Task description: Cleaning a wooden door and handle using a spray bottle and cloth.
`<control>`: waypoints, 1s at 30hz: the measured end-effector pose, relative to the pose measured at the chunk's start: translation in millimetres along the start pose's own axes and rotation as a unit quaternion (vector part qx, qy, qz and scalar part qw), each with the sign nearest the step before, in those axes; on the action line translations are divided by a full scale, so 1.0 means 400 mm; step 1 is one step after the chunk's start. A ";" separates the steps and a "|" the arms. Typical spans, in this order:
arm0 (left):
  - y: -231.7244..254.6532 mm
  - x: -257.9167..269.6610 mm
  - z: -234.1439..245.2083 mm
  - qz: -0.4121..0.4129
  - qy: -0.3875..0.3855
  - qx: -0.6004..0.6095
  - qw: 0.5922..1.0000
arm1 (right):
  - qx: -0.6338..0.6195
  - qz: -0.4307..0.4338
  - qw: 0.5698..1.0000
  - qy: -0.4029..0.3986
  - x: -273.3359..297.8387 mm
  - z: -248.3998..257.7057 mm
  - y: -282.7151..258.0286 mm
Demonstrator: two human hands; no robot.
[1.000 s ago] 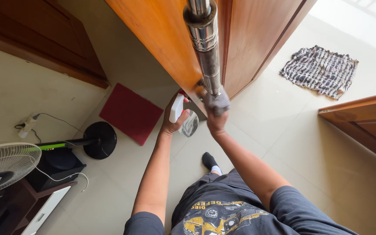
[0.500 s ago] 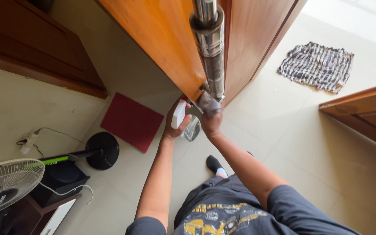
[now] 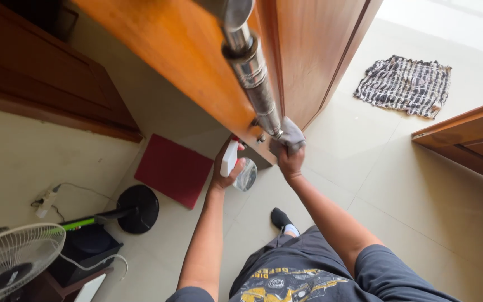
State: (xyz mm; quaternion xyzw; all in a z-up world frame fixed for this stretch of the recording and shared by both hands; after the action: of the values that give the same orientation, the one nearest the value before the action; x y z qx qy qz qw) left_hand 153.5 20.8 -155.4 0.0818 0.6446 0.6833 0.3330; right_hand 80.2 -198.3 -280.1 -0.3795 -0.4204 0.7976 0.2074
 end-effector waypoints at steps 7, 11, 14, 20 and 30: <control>0.028 0.026 -0.011 -0.029 0.001 -0.019 0.999 | -0.104 0.163 0.977 0.086 -0.083 0.013 -0.204; 0.063 0.021 -0.039 -0.016 0.010 -0.021 1.000 | -0.001 0.063 0.995 -0.078 0.004 -0.044 0.012; 0.079 0.014 -0.038 -0.043 0.027 -0.034 0.998 | -0.022 0.043 0.996 -0.076 -0.047 0.014 0.001; 0.032 0.039 -0.070 -0.053 0.111 -0.079 0.989 | -0.079 0.255 0.954 0.133 -0.404 0.259 -0.388; 0.033 0.053 -0.151 -0.086 0.191 -0.091 0.974 | -0.028 0.496 0.867 0.037 -0.409 0.093 -0.374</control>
State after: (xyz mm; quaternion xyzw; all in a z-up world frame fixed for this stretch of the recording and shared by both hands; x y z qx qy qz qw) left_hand 99.9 -16.4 -159.1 -0.1363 0.6363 0.7108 0.2672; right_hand 155.3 -239.7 -72.4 -0.5729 -0.1910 0.7686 -0.2113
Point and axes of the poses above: each hand's wrist, its own x-axis away from the middle knuckle, its own z-axis out of the back of the hand, y = z × x, the point moved 9 cm from there along -x, towards the middle knuckle, and after that the axes turned 4 degrees about x, right-handed, at the moved point
